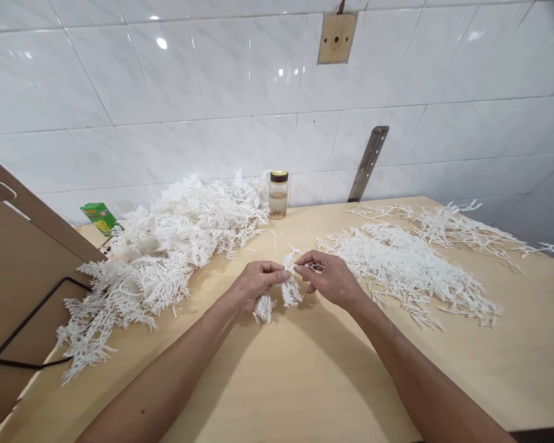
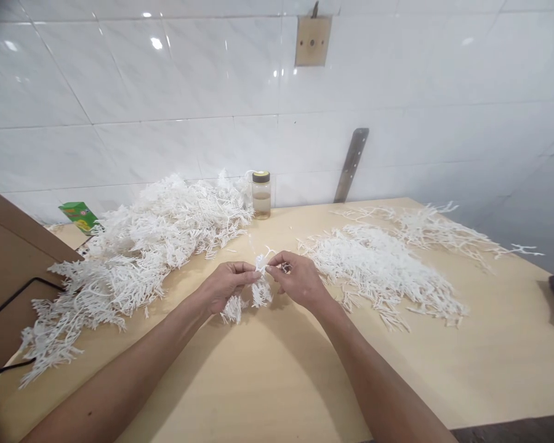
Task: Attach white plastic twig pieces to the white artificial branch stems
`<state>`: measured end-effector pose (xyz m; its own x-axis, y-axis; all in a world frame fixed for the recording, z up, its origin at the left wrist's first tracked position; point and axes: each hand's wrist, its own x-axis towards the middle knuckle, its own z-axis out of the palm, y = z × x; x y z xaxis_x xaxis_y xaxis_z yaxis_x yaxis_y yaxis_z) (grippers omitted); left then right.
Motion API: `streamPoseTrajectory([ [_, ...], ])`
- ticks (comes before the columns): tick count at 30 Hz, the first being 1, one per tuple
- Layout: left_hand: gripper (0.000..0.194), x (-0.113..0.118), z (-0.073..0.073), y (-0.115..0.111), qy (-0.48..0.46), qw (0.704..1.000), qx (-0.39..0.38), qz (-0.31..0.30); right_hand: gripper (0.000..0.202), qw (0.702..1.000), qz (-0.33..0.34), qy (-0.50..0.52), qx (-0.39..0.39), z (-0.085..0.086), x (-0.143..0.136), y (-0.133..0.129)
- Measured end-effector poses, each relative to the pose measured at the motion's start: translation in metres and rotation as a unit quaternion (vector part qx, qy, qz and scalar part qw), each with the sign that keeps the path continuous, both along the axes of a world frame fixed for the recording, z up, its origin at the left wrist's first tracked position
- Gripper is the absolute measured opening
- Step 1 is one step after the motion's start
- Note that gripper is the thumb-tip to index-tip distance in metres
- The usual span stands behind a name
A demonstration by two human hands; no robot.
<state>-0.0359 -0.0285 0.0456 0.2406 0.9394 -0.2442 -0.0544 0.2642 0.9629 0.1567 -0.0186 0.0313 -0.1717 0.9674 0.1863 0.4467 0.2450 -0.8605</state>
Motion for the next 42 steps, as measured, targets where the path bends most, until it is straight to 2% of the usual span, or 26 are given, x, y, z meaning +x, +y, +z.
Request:
streamPoseTrajectory([
  [8, 0.050, -0.004, -0.002, 0.003, -0.002, 1.000, -0.018, 0.002, 0.027, 0.999, 0.026, -0.021, -0.013, 0.005, 0.000, -0.004],
  [15, 0.044, -0.008, -0.008, 0.008, -0.023, 0.999, -0.021, -0.032, 0.028, 0.999, 0.030, -0.024, -0.026, 0.004, -0.001, -0.002],
  [25, 0.046, -0.002, -0.007, 0.003, 0.019, 1.000, 0.001, 0.019, 0.026, 0.996, 0.050, -0.063, -0.046, 0.002, 0.004, -0.003],
  [29, 0.047, -0.001, -0.008, 0.002, 0.042, 0.998, 0.017, 0.035, 0.025, 0.998, -0.023, -0.066, 0.000, -0.002, 0.006, 0.000],
  [32, 0.048, 0.000, -0.007, 0.001, 0.064, 0.997, 0.024, 0.041, 0.022, 0.989, -0.081, -0.042, 0.115, 0.000, 0.004, 0.000],
  [35, 0.047, 0.001, -0.006, 0.001, 0.077, 0.996, 0.026, 0.043, 0.019, 0.973, -0.071, 0.000, 0.221, 0.004, -0.002, -0.005],
  [37, 0.048, 0.001, -0.007, 0.001, 0.080, 0.995, 0.027, 0.047, 0.020, 0.971, -0.049, 0.010, 0.233, 0.005, -0.007, -0.009],
  [42, 0.047, 0.001, -0.011, 0.002, 0.060, 0.997, 0.021, 0.044, 0.022, 0.980, -0.028, -0.040, 0.192, -0.002, -0.013, -0.007],
])
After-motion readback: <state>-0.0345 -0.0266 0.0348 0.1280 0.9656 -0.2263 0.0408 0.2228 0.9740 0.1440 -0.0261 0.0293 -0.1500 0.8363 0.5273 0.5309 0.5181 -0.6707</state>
